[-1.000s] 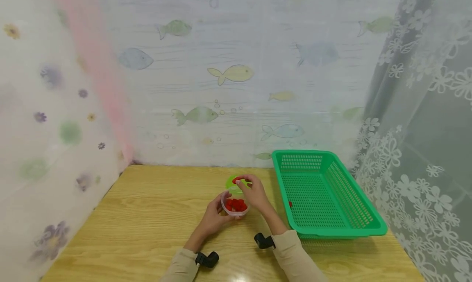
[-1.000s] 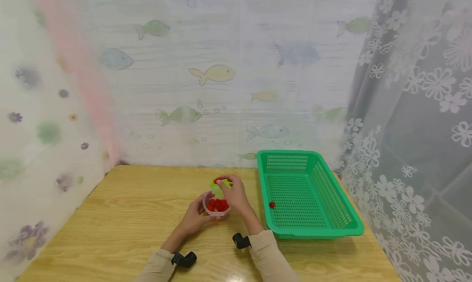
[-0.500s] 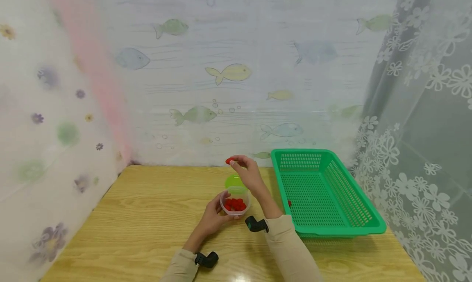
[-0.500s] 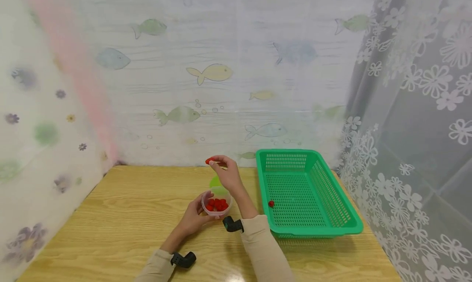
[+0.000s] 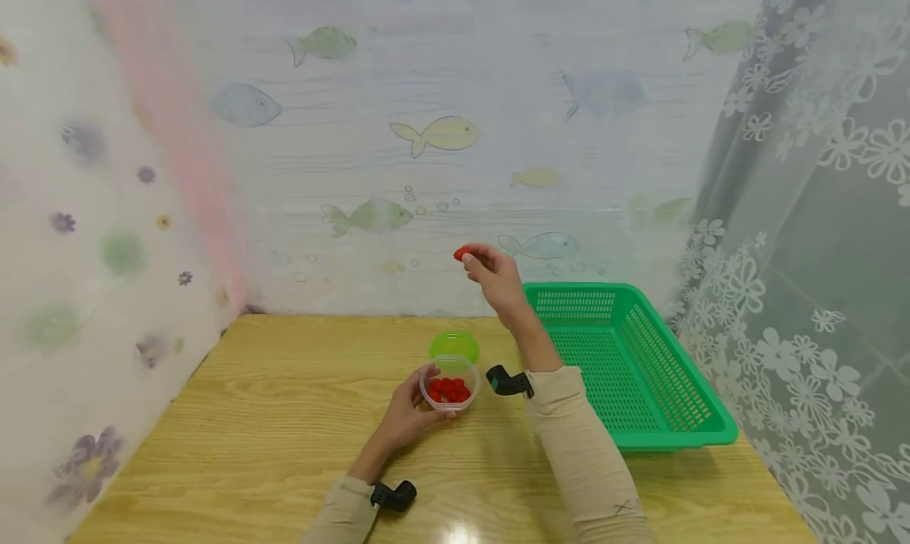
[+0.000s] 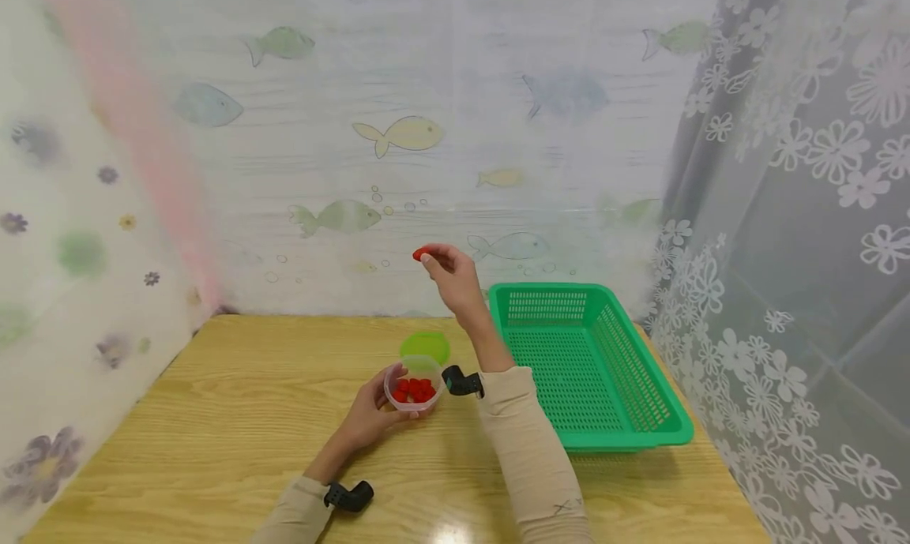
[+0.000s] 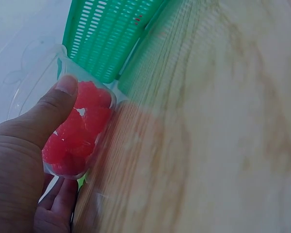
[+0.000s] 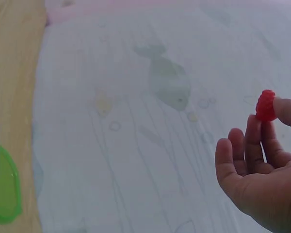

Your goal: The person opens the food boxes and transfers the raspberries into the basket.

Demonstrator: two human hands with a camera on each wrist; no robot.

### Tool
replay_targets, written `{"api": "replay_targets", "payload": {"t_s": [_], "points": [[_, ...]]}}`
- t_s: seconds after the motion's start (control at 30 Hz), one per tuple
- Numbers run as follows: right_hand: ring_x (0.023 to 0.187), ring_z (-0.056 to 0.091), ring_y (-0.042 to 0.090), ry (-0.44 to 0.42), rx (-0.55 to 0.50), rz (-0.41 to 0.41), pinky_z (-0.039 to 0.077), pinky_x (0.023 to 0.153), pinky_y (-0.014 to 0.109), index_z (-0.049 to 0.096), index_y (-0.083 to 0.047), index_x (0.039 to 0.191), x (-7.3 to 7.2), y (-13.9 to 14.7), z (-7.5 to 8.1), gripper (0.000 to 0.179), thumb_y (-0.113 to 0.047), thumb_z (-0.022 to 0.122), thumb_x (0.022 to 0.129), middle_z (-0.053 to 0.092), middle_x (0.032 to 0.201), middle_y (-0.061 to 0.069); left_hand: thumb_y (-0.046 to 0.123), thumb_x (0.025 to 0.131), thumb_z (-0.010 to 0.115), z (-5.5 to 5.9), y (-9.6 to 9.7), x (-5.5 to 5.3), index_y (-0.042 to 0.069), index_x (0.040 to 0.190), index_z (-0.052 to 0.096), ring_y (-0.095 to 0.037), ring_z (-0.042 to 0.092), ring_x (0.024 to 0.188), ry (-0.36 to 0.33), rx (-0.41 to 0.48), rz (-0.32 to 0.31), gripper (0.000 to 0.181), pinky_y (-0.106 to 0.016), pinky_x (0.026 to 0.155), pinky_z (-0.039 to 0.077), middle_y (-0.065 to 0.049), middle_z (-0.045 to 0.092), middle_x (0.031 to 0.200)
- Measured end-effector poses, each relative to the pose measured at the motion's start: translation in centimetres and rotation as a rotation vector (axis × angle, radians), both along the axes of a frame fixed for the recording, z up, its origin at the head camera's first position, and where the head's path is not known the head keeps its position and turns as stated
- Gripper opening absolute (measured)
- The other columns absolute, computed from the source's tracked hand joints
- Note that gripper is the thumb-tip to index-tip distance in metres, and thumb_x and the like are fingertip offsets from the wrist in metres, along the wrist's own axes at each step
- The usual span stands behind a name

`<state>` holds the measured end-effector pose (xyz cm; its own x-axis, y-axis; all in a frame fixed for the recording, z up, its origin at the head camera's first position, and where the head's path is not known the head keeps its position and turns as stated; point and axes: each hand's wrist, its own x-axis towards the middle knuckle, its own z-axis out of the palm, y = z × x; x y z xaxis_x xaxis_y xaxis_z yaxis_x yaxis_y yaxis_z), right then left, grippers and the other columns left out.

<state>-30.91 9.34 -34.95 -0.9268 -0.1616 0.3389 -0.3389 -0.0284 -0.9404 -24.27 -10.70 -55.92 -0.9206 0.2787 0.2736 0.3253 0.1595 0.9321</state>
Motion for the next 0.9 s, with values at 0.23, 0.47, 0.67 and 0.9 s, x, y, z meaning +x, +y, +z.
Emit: {"api": "replay_targets", "payload": {"t_s": [0.23,0.47,0.67,0.9], "points": [[0.118,0.057,0.025,0.009,0.072,-0.038,0.047,0.109,0.047,0.056,0.003,0.135,-1.3,3.8,2.3,0.034,-0.012,0.058,0.105,0.061,0.130,0.018,0.010,0.082,0.086,0.0,-0.1,-0.1,-0.002,0.154,0.038,-0.040,0.045,0.142,0.039,-0.028,-0.002,0.087,-0.051,0.116,0.036,-0.025,0.049,0.150],[0.111,0.057,0.016,0.040,0.150,-0.103,0.049,0.105,0.038,0.056,0.003,0.138,-2.4,9.2,3.3,0.038,-0.017,0.057,0.106,0.061,0.127,0.012,0.006,0.080,0.087,0.1,0.2,0.2,-0.001,0.153,0.040,-0.040,0.045,0.142,0.018,0.001,0.000,0.087,-0.052,0.116,0.037,-0.024,0.050,0.149],[0.105,0.057,0.012,0.056,0.178,-0.156,0.051,0.099,0.030,0.056,0.003,0.139,-2.7,12.6,3.0,0.039,-0.018,0.057,0.106,0.062,0.122,0.005,-0.001,0.079,0.085,0.2,0.6,0.2,-0.003,0.153,0.039,-0.041,0.045,0.142,0.023,-0.012,0.016,0.087,-0.054,0.116,0.036,-0.026,0.049,0.149],[0.105,0.058,0.006,0.039,0.275,-0.106,0.052,0.092,0.016,0.052,0.005,0.143,-3.2,15.3,0.7,0.042,-0.015,0.054,0.107,0.056,0.135,0.022,-0.006,0.079,0.083,0.1,0.5,0.1,-0.011,0.152,0.035,-0.047,0.041,0.142,0.020,-0.007,0.024,0.088,-0.058,0.115,0.032,-0.033,0.046,0.149]]}}
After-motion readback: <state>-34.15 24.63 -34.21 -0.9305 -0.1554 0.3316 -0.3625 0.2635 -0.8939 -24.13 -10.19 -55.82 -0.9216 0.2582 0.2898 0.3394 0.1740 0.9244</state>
